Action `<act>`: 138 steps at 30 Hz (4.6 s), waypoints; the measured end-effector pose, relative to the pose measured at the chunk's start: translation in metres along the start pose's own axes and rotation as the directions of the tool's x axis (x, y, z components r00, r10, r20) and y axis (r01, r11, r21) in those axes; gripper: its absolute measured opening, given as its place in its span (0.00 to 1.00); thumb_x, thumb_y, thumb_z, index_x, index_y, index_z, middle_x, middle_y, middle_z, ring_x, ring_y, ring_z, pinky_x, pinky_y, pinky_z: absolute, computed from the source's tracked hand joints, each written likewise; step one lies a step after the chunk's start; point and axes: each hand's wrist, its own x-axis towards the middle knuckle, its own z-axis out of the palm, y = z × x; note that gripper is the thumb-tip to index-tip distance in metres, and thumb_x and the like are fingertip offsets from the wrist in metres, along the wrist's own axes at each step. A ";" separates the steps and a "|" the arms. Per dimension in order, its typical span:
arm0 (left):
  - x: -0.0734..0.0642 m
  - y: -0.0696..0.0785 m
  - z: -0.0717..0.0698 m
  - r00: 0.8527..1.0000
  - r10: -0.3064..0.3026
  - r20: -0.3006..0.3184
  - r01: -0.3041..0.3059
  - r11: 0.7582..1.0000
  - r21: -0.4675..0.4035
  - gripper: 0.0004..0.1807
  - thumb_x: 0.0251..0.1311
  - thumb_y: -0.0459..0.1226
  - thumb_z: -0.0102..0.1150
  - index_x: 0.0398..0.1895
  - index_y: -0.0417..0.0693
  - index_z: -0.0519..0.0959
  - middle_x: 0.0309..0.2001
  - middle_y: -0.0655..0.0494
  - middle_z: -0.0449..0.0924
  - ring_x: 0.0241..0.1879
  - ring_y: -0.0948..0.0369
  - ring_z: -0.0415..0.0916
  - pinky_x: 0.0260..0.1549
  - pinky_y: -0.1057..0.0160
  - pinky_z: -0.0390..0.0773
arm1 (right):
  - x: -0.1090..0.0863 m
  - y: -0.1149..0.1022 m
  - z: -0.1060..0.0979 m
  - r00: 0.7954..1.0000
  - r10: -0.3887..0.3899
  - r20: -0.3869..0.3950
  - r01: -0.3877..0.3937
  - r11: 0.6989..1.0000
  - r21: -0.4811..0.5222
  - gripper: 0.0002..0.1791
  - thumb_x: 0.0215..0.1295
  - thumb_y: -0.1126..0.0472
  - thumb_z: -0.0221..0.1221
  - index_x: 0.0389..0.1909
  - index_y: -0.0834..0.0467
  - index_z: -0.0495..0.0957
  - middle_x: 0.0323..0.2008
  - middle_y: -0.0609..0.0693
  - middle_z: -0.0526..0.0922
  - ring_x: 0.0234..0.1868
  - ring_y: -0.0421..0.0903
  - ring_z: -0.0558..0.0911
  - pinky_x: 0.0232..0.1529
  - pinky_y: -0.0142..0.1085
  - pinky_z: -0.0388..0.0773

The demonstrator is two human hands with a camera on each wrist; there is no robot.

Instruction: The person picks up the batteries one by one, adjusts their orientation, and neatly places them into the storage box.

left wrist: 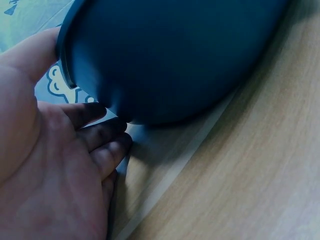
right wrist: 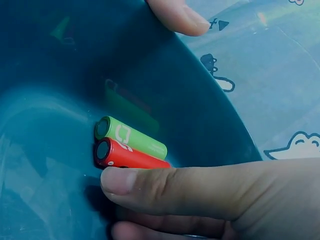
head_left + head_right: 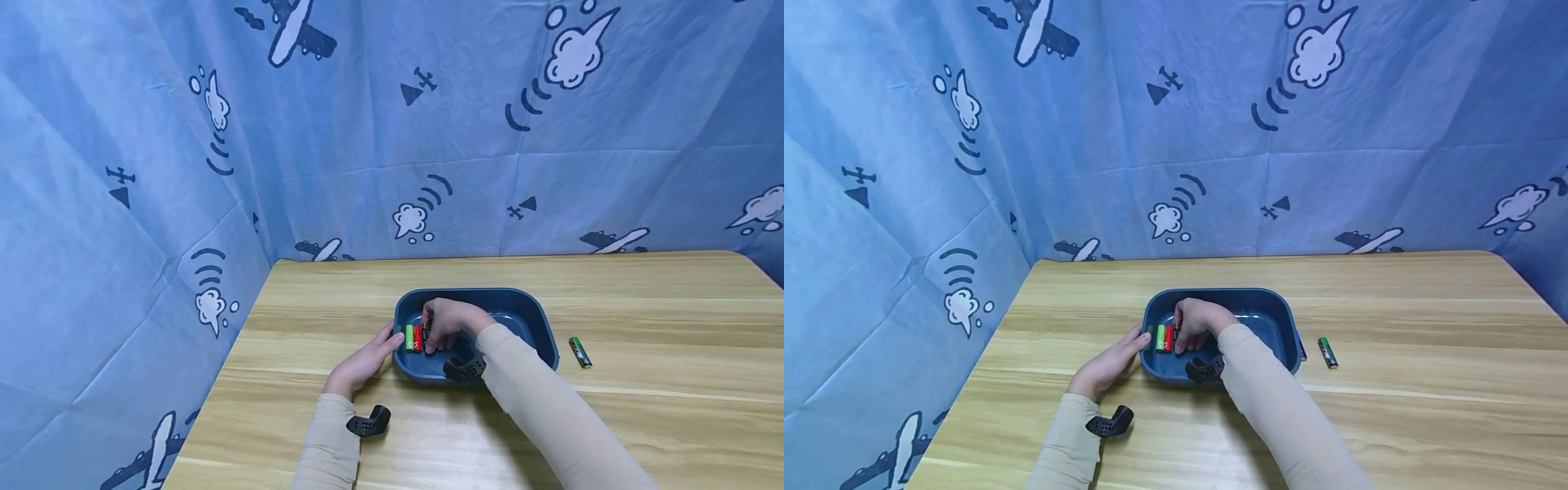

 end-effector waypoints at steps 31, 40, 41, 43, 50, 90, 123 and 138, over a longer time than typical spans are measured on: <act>-0.001 0.000 0.002 1.000 0.023 -0.002 -0.023 1.000 0.013 0.33 0.69 0.53 0.36 0.73 0.53 0.47 0.72 0.46 0.44 0.70 0.47 0.37 0.63 0.38 0.40 | 0.001 0.006 0.001 0.998 -0.051 0.022 0.051 0.998 0.037 0.23 0.46 0.73 0.68 0.42 0.61 0.68 0.24 0.56 0.82 0.22 0.48 0.80 0.27 0.38 0.80; -0.001 0.001 0.002 1.000 0.011 -0.007 -0.011 1.000 0.017 0.33 0.69 0.53 0.36 0.73 0.53 0.47 0.72 0.45 0.44 0.70 0.46 0.37 0.62 0.37 0.40 | 0.001 0.008 0.001 0.998 -0.057 0.030 0.055 0.997 0.060 0.22 0.49 0.73 0.65 0.44 0.61 0.68 0.23 0.56 0.83 0.23 0.48 0.81 0.28 0.38 0.80; -0.001 0.001 0.002 1.000 0.010 -0.007 -0.010 1.000 0.019 0.33 0.69 0.53 0.36 0.73 0.53 0.47 0.72 0.45 0.44 0.70 0.46 0.37 0.62 0.38 0.40 | 0.001 0.008 0.001 0.998 -0.056 0.030 0.055 0.997 0.061 0.22 0.49 0.73 0.65 0.44 0.61 0.68 0.23 0.56 0.83 0.23 0.48 0.81 0.28 0.38 0.80; -0.001 0.001 0.002 1.000 0.010 -0.008 -0.010 1.000 0.023 0.33 0.69 0.53 0.36 0.73 0.53 0.47 0.72 0.46 0.44 0.70 0.46 0.37 0.62 0.38 0.41 | 0.001 0.008 0.001 0.998 -0.057 0.028 0.055 0.997 0.060 0.22 0.49 0.73 0.65 0.44 0.61 0.69 0.23 0.56 0.83 0.23 0.48 0.81 0.28 0.38 0.80; -0.002 0.001 0.002 1.000 0.010 -0.004 -0.010 1.000 0.005 0.33 0.69 0.53 0.36 0.73 0.53 0.47 0.72 0.45 0.44 0.70 0.46 0.37 0.62 0.37 0.40 | -0.004 0.011 -0.003 0.996 -0.081 0.024 0.081 0.996 0.033 0.25 0.50 0.72 0.65 0.50 0.60 0.69 0.23 0.55 0.82 0.24 0.47 0.81 0.29 0.39 0.80; -0.002 -0.001 0.003 1.000 -0.030 0.006 0.030 1.000 0.007 0.38 0.67 0.57 0.38 0.74 0.51 0.44 0.73 0.48 0.39 0.70 0.47 0.35 0.63 0.40 0.42 | -0.142 0.205 -0.081 0.880 -0.395 -0.264 0.319 0.903 -0.288 0.37 0.39 0.54 0.73 0.51 0.68 0.74 0.47 0.58 0.72 0.45 0.45 0.71 0.44 0.36 0.70; -0.002 0.000 0.004 0.999 -0.034 0.006 0.034 0.999 0.030 0.38 0.68 0.56 0.37 0.73 0.49 0.44 0.72 0.46 0.40 0.70 0.46 0.35 0.64 0.41 0.42 | -0.150 0.181 -0.097 0.821 -0.280 -0.498 0.239 0.960 -0.144 0.38 0.44 0.61 0.71 0.60 0.64 0.69 0.48 0.61 0.79 0.45 0.43 0.77 0.38 0.36 0.73; -0.002 0.000 0.003 1.000 -0.022 0.010 0.022 1.000 0.018 0.37 0.68 0.56 0.38 0.73 0.51 0.44 0.73 0.47 0.40 0.70 0.47 0.35 0.64 0.41 0.42 | -0.150 0.159 -0.097 0.738 -0.357 -0.572 0.394 0.917 -0.064 0.36 0.46 0.68 0.69 0.57 0.66 0.66 0.51 0.60 0.77 0.42 0.26 0.74 0.37 0.28 0.76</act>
